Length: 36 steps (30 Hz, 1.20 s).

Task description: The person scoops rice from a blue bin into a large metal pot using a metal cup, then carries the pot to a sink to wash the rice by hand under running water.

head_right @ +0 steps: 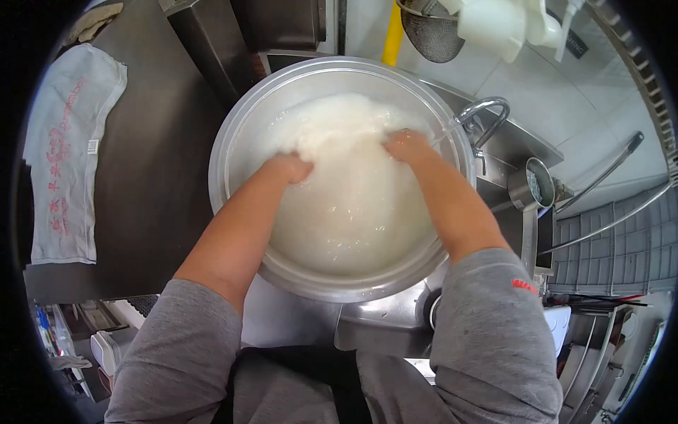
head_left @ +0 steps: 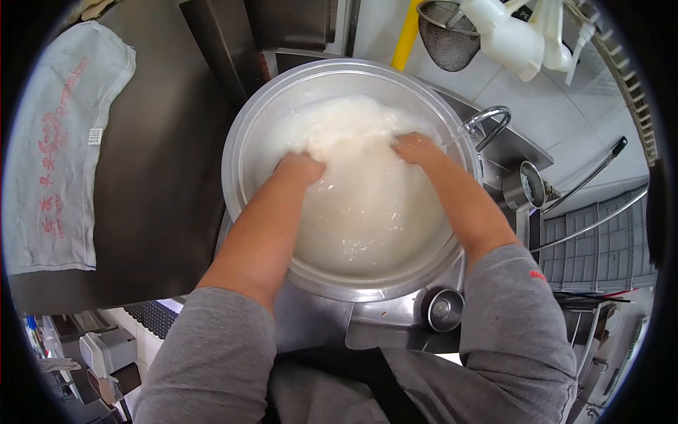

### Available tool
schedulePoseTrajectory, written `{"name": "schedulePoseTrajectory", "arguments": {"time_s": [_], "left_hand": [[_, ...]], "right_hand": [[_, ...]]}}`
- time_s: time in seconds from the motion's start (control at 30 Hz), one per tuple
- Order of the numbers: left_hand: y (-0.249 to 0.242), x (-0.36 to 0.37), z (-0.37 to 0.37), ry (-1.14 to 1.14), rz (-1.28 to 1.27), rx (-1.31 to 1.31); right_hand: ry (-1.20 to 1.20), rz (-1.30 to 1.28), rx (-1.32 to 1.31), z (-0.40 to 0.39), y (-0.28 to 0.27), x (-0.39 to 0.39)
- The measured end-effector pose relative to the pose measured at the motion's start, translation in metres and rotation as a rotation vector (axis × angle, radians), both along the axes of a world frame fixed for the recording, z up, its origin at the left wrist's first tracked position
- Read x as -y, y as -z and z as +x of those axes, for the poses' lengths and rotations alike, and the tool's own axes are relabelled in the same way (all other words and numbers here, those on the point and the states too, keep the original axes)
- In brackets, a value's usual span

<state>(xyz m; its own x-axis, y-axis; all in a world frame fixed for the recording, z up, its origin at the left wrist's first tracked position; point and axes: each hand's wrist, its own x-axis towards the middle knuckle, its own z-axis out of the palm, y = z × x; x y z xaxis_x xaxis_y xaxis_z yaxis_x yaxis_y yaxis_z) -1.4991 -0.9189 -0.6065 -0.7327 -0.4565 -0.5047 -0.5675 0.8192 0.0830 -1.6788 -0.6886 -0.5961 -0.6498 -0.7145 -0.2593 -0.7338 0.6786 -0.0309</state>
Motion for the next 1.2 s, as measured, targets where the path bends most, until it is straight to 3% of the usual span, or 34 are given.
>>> {"name": "schedulePoseTrajectory", "arguments": {"time_s": [0.07, 0.13, 0.27, 0.33, 0.37, 0.43, 0.47, 0.53, 0.63, 0.67, 0.73, 0.77, 0.83, 0.87, 0.93, 0.97, 1.0, 1.07, 1.13, 1.2], "left_hand": [[-0.02, -0.008, 0.016, -0.127, 0.016, 0.075], [-0.021, -0.008, 0.024, 0.15, 0.188, 0.366], [0.04, -0.027, 0.044, 0.368, 0.076, 0.067], [0.051, -0.041, 0.038, 0.642, 0.153, 0.295], [0.043, -0.05, 0.038, 0.73, 0.185, 0.367], [-0.022, -0.075, 0.055, 0.7, 0.249, 0.448], [-0.043, -0.084, 0.061, 0.689, 0.269, 0.472], [-0.058, -0.098, 0.072, 0.223, 0.552, 0.24], [-0.063, -0.108, 0.082, -0.497, 0.913, -0.12], [-0.063, -0.103, 0.076, -0.501, 0.914, -0.122], [-0.055, -0.091, 0.058, -0.784, 1.225, -0.369], [-0.044, -0.092, 0.052, -0.787, 1.225, -0.366], [-0.026, -0.098, 0.039, -0.476, 0.979, -0.853], [-0.028, -0.096, 0.04, -0.476, 0.975, -0.856], [-0.051, -0.091, 0.042, -0.632, 1.373, -0.708], [-0.101, -0.089, 0.053, -0.82, 1.461, -0.515], [-0.097, -0.092, 0.05, -0.815, 1.467, -0.513], [-0.082, -0.099, 0.043, -0.727, 1.334, -0.735], [-0.05, -0.09, 0.027, -0.625, 1.261, -0.733], [-0.033, -0.053, 0.004, -0.216, 1.01, -0.536]], "right_hand": [[-0.126, 0.073, -0.035, 0.003, 0.0, -0.014], [0.428, 0.146, 0.527, 0.026, -0.012, -0.03], [0.317, 0.148, 0.589, 0.059, 0.022, -0.048], [0.541, 0.073, 0.936, 0.077, 0.041, -0.048], [0.653, 0.038, 1.109, 0.085, 0.055, -0.048], [0.765, -0.01, 1.279, 0.095, 0.121, -0.047], [0.763, -0.017, 1.27, 0.098, 0.137, -0.049], [0.811, -0.079, 1.332, 0.119, 0.141, -0.045], [1.01, -0.417, 1.558, 0.185, 0.028, -0.005], [1.06, -0.563, 1.605, 0.199, 0.001, 0.01], [1.104, -0.825, 1.633, 0.211, -0.037, 0.04], [1.058, -0.932, 1.639, 0.201, -0.043, 0.051], [0.956, -1.149, 1.64, 0.189, -0.05, 0.066], [0.951, -1.149, 1.642, 0.191, -0.052, 0.07], [1.02, -1.284, 1.419, 0.199, -0.056, 0.072], [0.946, -1.328, 1.411, 0.215, -0.056, 0.072], [0.947, -1.329, 1.403, 0.212, -0.057, 0.072], [0.985, -1.412, 1.489, 0.201, -0.058, 0.076], [0.918, -1.4, 1.593, 0.159, -0.008, 0.08], [0.348, -1.27, 1.006, 0.119, 0.04, 0.093]]}}
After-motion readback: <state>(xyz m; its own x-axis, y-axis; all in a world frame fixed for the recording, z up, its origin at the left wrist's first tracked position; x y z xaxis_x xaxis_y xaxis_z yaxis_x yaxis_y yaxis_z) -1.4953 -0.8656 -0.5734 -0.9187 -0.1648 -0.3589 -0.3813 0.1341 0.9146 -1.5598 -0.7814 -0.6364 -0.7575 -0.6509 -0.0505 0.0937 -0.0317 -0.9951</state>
